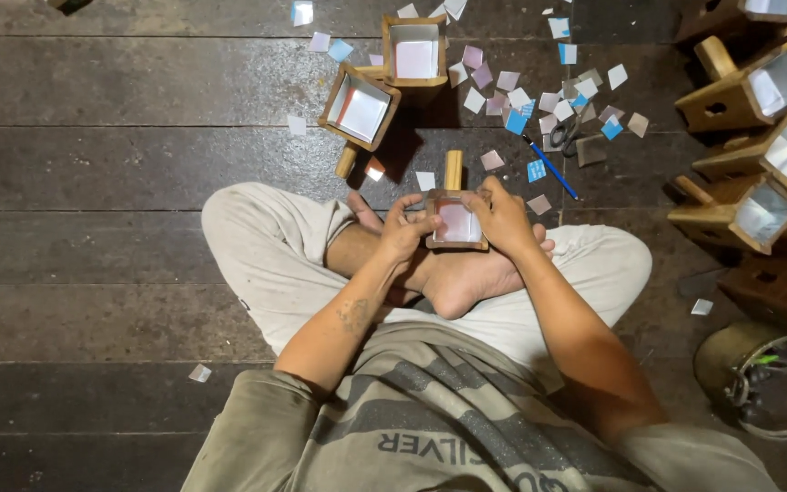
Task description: The person sits on the floor and assembles small wooden boxes by inserting square reflective sheets into the frames. They handle the boxes and sheets by hand, peeling backing from the sheets and pressing them into place, then setting the finished units aside.
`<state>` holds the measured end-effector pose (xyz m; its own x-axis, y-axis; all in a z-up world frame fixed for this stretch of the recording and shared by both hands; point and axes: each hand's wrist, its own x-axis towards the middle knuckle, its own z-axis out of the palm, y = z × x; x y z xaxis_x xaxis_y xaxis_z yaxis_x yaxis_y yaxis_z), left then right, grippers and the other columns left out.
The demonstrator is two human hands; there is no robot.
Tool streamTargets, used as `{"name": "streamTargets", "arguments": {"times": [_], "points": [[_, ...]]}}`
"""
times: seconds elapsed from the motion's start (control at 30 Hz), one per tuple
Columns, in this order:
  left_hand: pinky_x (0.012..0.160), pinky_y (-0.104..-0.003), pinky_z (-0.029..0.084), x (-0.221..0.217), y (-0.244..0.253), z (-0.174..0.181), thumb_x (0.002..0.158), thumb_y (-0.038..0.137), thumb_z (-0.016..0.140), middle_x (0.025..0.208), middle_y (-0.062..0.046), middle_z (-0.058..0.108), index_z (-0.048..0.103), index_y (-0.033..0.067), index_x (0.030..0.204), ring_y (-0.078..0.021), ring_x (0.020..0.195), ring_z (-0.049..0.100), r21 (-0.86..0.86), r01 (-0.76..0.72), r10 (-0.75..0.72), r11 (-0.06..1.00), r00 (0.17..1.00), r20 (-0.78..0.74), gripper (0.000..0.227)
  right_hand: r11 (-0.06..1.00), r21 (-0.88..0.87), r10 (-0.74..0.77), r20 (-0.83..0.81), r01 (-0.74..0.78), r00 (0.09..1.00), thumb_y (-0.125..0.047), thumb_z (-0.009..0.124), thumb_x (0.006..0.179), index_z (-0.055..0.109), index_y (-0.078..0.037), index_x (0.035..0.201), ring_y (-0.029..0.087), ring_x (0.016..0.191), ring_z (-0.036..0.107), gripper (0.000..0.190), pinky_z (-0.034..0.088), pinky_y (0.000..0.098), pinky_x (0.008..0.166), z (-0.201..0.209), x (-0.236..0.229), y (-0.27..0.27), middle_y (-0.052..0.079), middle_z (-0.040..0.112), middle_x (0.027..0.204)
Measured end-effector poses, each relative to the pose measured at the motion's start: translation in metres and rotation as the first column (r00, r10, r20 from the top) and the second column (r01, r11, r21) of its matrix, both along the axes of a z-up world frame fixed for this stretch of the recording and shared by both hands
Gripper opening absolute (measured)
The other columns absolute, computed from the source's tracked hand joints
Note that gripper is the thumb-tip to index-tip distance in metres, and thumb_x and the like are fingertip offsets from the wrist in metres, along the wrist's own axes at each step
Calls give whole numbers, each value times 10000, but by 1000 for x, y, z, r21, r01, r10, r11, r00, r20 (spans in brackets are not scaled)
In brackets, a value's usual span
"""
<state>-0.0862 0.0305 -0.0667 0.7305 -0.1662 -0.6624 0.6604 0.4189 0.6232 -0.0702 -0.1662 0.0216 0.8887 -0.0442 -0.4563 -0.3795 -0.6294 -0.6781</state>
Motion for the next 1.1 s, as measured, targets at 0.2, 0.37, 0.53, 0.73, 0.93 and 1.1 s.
{"name": "streamTargets", "arguments": {"times": [0.2,0.37,0.53,0.73,0.93,1.1], "points": [[635,-284,638,1,-1,0,835,88,852,933,-96,681,342,72,1472,-166,766,696,51,71,-75,996,994,76,817,999,17,-29,-38,29,999,-415,640,1041,623,-82,1214,491,1070,689,376,548,574,878,-8,0,-3,279,723,1069],[611,-259,623,4,3,12,760,5,872,918,-97,675,294,110,1525,-153,720,678,165,210,-234,964,962,142,965,998,58,-32,-100,38,994,-458,636,1033,609,-102,1251,496,1134,664,419,527,590,931,-10,-2,-8,289,709,1131],[561,-188,547,12,11,29,820,-14,794,885,-47,594,322,98,1520,-109,706,610,198,215,-247,956,956,156,852,854,492,-30,-282,171,959,-128,731,915,518,-150,1495,234,957,650,618,592,369,815,-43,-1,-37,138,625,1155],[573,-175,548,15,7,52,807,22,834,869,-39,605,369,90,1497,-80,694,588,161,264,-290,951,943,163,835,856,491,-51,-230,161,972,-19,756,876,540,-124,1464,243,1008,622,636,570,381,890,-28,-7,-37,188,571,1323],[592,-188,540,13,1,40,853,63,784,892,-63,611,374,108,1488,-109,711,590,272,288,-343,918,921,183,757,871,469,-58,-197,146,979,-47,802,855,611,-170,1391,202,910,638,582,595,342,789,-38,-5,-35,121,621,1212],[942,-471,574,11,-8,38,757,94,753,1203,-296,669,452,177,1469,-421,1132,693,624,355,-482,696,875,40,777,951,297,-70,-79,91,994,-235,757,949,580,-216,1446,306,841,752,528,604,429,731,-39,-17,-28,206,739,1004]]}}
